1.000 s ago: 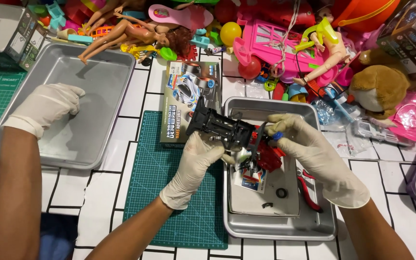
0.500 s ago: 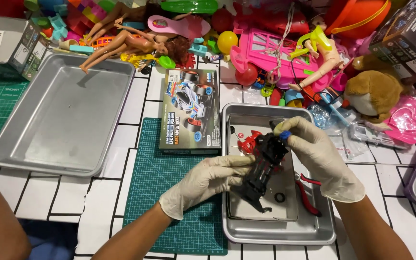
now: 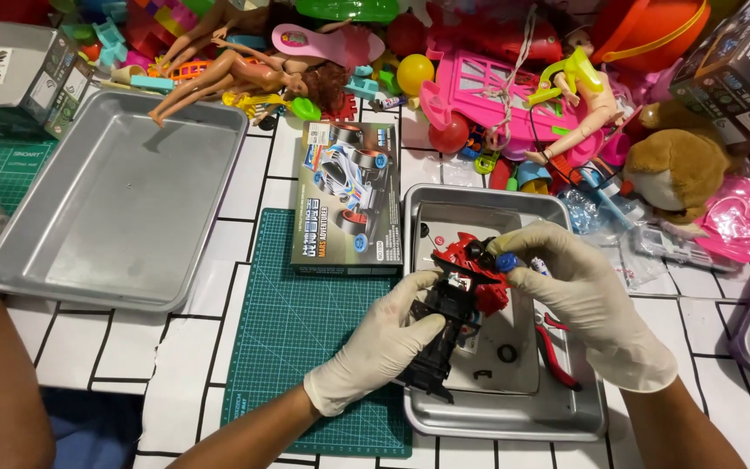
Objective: Assembling a blue toy car by fitting plastic parts and applying decorative stickers.
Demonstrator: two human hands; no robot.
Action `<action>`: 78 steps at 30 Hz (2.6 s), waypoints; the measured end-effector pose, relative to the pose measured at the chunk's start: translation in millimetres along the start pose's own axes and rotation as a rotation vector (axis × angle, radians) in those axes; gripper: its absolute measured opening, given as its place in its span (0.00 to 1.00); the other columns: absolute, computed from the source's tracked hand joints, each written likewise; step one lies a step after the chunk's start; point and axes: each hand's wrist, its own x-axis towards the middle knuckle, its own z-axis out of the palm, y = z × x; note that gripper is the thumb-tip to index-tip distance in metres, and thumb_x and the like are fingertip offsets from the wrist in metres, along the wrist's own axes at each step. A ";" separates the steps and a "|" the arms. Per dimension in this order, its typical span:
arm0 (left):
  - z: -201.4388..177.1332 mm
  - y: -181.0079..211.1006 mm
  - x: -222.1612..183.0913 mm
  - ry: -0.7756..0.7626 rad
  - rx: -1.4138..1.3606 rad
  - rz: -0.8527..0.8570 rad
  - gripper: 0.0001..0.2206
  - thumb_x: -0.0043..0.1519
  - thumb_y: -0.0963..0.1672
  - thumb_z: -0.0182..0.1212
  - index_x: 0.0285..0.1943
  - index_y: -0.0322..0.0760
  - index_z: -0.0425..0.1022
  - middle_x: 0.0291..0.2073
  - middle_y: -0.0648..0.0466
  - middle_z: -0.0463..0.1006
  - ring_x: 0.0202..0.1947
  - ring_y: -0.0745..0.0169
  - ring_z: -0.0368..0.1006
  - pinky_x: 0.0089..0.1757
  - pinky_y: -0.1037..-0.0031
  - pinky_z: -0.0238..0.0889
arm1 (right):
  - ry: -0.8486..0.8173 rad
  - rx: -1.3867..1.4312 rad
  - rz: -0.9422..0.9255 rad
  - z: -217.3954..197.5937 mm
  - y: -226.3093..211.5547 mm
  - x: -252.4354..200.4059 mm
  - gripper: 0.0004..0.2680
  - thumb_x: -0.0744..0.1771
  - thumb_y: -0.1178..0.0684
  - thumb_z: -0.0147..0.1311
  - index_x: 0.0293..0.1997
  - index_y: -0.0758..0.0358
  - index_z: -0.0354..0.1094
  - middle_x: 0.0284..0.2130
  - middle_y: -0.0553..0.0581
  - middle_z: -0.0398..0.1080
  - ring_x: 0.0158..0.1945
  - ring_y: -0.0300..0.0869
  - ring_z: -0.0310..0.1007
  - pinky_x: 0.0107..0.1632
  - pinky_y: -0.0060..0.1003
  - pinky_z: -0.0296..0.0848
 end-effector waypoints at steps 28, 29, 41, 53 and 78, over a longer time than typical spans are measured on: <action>-6.4 15.9 40.9 0.246 0.200 0.241 0.28 0.59 0.39 0.57 0.71 0.36 0.60 0.56 0.39 0.74 0.58 0.49 0.71 0.55 0.63 0.67 | 0.016 0.057 0.154 10.1 -19.0 7.6 0.13 0.60 0.60 0.67 0.48 0.70 0.78 0.43 0.67 0.78 0.36 0.43 0.74 0.40 0.38 0.78; -4.2 13.3 47.5 0.276 0.160 0.272 0.29 0.58 0.38 0.57 0.71 0.36 0.61 0.58 0.36 0.74 0.62 0.46 0.69 0.57 0.62 0.66 | 0.045 0.142 0.178 8.4 -15.8 8.9 0.14 0.60 0.60 0.67 0.50 0.73 0.76 0.48 0.69 0.77 0.36 0.44 0.75 0.40 0.40 0.78; 10.0 -7.3 40.9 0.402 0.037 0.282 0.25 0.58 0.37 0.58 0.68 0.35 0.63 0.48 0.44 0.76 0.42 0.61 0.68 0.43 0.73 0.70 | 0.090 -0.133 0.030 7.4 9.6 14.5 0.14 0.60 0.59 0.70 0.48 0.67 0.77 0.40 0.60 0.78 0.39 0.41 0.79 0.45 0.39 0.79; 9.2 -8.9 31.4 0.330 0.138 0.585 0.21 0.56 0.37 0.59 0.59 0.44 0.68 0.52 0.55 0.78 0.48 0.62 0.76 0.50 0.75 0.69 | 0.038 -0.507 -0.180 26.5 19.0 20.8 0.10 0.63 0.58 0.66 0.47 0.58 0.76 0.45 0.49 0.80 0.47 0.35 0.78 0.52 0.27 0.71; 6.9 -15.5 37.0 0.294 0.154 0.693 0.14 0.59 0.35 0.63 0.54 0.35 0.75 0.51 0.46 0.78 0.58 0.50 0.73 0.58 0.58 0.65 | 0.161 -0.371 -0.409 44.9 42.7 22.4 0.10 0.59 0.58 0.72 0.41 0.63 0.80 0.22 0.53 0.66 0.26 0.39 0.69 0.32 0.33 0.68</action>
